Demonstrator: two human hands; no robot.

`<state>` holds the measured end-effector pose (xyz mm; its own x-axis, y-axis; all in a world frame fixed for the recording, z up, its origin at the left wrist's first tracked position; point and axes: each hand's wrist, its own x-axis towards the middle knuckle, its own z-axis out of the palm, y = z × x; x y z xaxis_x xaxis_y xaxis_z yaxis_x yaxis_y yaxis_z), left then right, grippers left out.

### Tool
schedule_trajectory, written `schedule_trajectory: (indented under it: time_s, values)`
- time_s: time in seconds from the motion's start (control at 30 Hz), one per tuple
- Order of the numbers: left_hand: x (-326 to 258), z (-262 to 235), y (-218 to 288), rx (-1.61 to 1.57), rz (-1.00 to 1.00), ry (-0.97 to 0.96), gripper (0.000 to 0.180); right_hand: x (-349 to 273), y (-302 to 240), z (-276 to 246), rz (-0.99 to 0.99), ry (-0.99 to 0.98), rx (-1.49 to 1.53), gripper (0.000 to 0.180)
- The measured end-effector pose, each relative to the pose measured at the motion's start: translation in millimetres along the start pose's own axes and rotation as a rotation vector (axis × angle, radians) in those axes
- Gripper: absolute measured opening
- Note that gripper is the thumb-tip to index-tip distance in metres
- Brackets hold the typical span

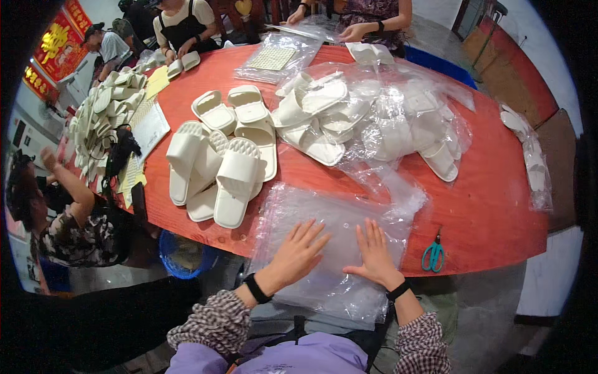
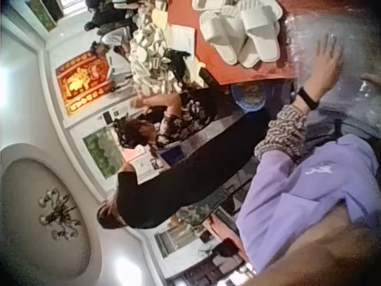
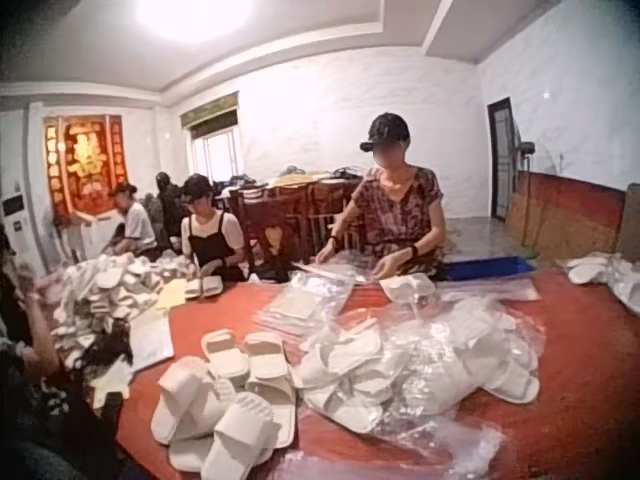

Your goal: Pairs of white slippers are being placed into plastic bags at a manufacturing station.

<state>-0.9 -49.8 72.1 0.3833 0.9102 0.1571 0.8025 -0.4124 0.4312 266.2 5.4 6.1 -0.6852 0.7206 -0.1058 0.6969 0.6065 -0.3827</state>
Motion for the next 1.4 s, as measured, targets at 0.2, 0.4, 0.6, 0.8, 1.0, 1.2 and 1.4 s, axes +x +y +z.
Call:
schedule_trajectory:
  time_s: [0.2, 0.4, 0.6, 0.8, 1.0, 1.2, 1.4]
  values:
    - [-4.3, 53.3, -31.0, 0.228, -0.092, -0.008, 0.061, 2.5, -0.8, -1.9, -0.023, -0.014, 0.0, 0.119]
    - [-13.4, 63.4, -58.2, 0.243, -0.08, -0.056, 0.063, 12.7, 21.8, -34.1, -0.145, -0.105, 0.06, 0.078]
    - [-14.3, 72.3, -66.8, 0.249, -0.069, -0.036, 0.062, 87.0, 26.9, -123.9, 0.266, 0.294, 0.841, 0.028]
    - [-17.8, 78.3, -69.0, 0.188, -0.074, 0.011, 0.064, 180.9, 58.0, -108.7, 0.509, 0.375, 1.194, 0.023]
    - [-16.1, 79.5, -65.9, 0.169, -0.068, 0.017, 0.062, 214.1, 73.4, -108.8, 0.471, 0.564, 1.079, 0.019]
    - [-23.6, 73.4, -64.7, 0.187, -0.075, -0.015, 0.062, 228.1, 14.8, -221.1, 0.023, 0.797, 0.599, 0.021]
    - [-16.1, 80.2, -66.8, 0.175, -0.061, 0.018, 0.061, 208.0, -30.7, -312.3, -0.238, 0.595, 0.427, 0.02]
